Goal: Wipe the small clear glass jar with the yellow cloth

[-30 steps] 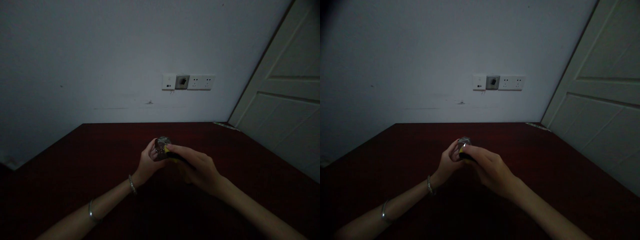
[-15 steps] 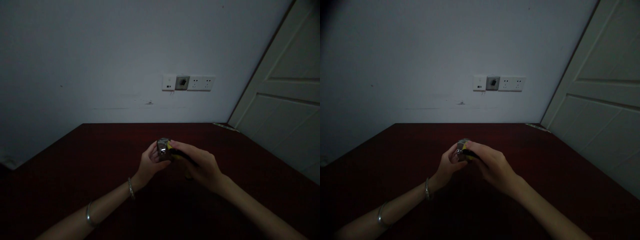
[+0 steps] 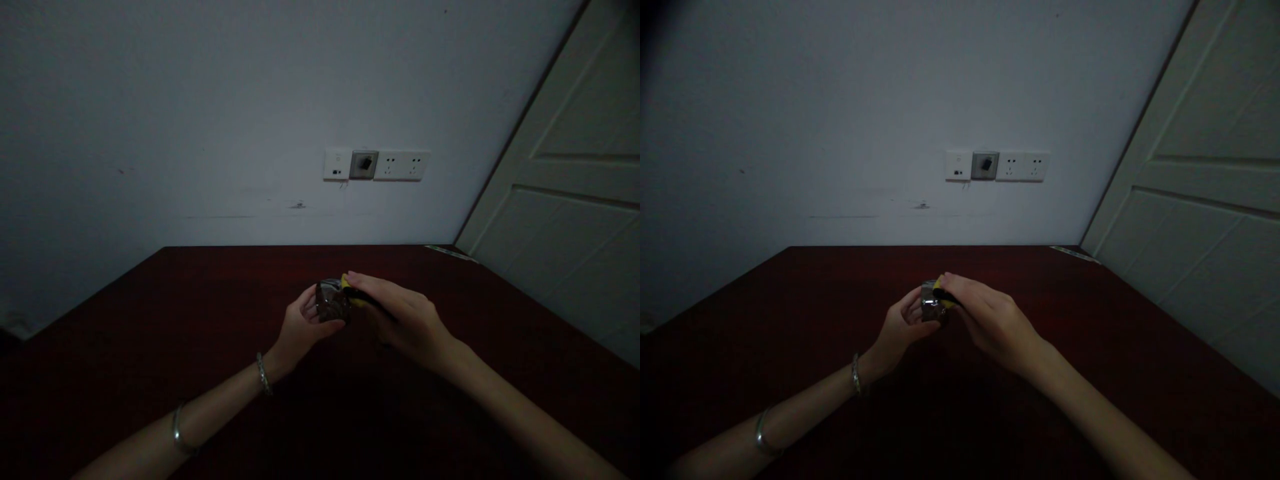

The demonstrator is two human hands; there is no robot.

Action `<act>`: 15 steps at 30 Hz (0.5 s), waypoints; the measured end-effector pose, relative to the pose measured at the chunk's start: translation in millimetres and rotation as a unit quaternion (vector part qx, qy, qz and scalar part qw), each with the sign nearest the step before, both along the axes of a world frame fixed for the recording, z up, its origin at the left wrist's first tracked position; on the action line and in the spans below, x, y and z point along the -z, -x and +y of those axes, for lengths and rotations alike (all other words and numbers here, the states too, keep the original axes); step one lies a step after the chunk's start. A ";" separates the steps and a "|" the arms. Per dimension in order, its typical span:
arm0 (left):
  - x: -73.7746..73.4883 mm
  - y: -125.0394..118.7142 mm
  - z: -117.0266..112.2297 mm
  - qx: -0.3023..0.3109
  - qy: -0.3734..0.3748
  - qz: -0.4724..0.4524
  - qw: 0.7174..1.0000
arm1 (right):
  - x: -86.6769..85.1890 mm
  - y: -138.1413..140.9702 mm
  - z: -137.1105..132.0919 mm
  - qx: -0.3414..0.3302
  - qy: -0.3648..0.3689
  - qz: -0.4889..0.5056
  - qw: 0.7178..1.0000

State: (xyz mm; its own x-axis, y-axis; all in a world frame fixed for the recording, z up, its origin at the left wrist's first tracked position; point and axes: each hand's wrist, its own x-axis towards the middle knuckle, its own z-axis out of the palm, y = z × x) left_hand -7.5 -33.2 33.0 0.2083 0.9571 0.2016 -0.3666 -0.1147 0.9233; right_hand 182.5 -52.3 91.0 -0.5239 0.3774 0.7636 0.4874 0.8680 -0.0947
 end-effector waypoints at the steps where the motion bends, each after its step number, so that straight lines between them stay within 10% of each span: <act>1: 1.4 -0.9 0.3 0.003 -0.001 0.002 1.000 | 1.6 -0.2 1.6 0.001 -0.006 -0.017 1.000; 15: -0.7 -3.3 5.3 -0.027 -0.031 0.055 0.998 | 0.5 22.3 -18.7 -0.075 -0.084 -0.134 0.985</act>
